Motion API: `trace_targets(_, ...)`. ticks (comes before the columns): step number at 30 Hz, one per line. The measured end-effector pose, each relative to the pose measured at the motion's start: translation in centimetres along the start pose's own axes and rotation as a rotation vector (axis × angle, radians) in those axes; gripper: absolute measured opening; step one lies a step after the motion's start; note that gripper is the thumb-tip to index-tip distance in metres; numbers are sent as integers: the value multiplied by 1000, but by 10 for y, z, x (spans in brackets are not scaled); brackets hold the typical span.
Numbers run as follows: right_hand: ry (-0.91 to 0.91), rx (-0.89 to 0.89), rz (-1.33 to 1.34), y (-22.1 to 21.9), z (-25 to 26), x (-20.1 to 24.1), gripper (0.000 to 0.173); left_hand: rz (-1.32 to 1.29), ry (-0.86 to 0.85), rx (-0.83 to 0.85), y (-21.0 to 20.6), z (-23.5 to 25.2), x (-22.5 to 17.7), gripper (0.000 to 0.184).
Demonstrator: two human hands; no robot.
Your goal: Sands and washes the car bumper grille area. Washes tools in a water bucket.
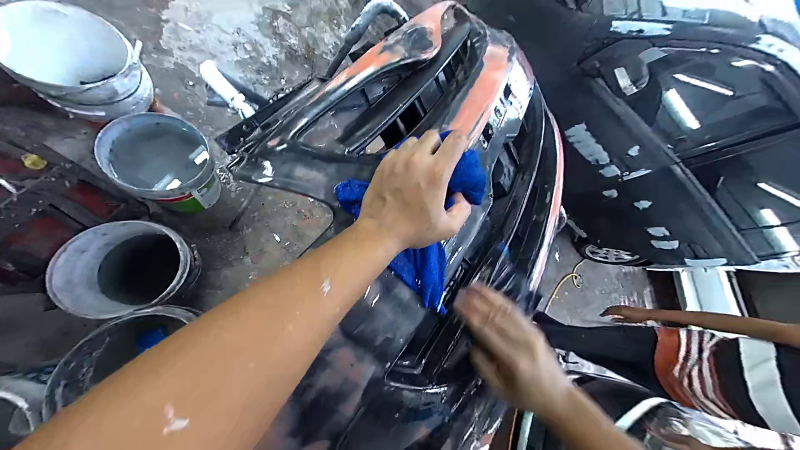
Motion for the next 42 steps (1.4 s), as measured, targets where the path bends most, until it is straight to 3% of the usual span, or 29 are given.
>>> trace_targets(1, 61, 8, 23, -7, -7, 14, 42, 0, 3, -5, 1, -1, 2, 56)
trace_targets(3, 135, 30, 20, -4, -11, 1, 41, -14, -2, -13, -2, -4, -1, 54)
trace_targets(7, -44, -44, -140, 47, 48, -129, 45, 1, 0, -34, -5, -1, -1, 55)
trace_targets(9, -140, -79, -191, 54, 65, -159, 49, 16, 7, -37, -3, -1, 1, 54)
trace_targets(11, -179, -104, -192, 40, 56, -125, 47, 9, 0, -37, -2, -1, 1, 54)
trace_targets(14, -51, -74, -114, 15, 20, -53, 43, -17, 8, -38, -3, -4, 3, 55)
trace_targets(17, 46, -20, -141, 30, 29, -91, 43, -27, 0, -37, -8, -5, 0, 56)
trace_targets(19, -40, -16, -175, 41, 50, -132, 48, -20, 0, -32, -10, -3, 1, 57)
trace_targets(21, -166, -27, -186, 37, 49, -127, 56, -18, 10, -8, -10, -3, 1, 58)
trace_targets(24, -152, -15, -80, 6, 9, -38, 52, -26, 2, -37, -7, -4, 3, 57)
trace_targets(26, -5, 68, 11, -11, -18, 17, 42, -33, 5, -48, -7, -6, 2, 56)
trace_targets(27, 80, 126, 25, -16, -24, 25, 44, -28, 8, -50, -7, -5, 3, 56)
trace_targets(29, 153, 146, 3, -8, -20, 3, 45, -16, 10, -31, -9, -3, 1, 57)
trace_targets(32, 43, 43, -30, 2, -8, -34, 60, 0, 21, -9, -8, -1, 3, 58)
trace_targets(34, -38, 38, 11, -8, -18, -2, 56, -9, 21, -4, -7, -2, 1, 59)
trace_targets(37, 13, 145, 14, -29, -39, 45, 51, -7, 18, -27, -8, -3, 2, 58)
trace_targets(39, 32, 107, -38, -20, -32, 23, 51, -7, 16, -23, -9, -5, 1, 58)
trace_targets(42, -73, 75, -138, 8, 2, -44, 65, -3, 20, -16, -6, -2, 1, 57)
Point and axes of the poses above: each hand's wrist, its own z-axis towards the middle knuckle, its own y-axis out of the back of the hand, x = y × z, the point moved 8 cm from there along z, towards the middle knuckle, and after that the axes turned 7 degrees about z, right-handed, at the moved point
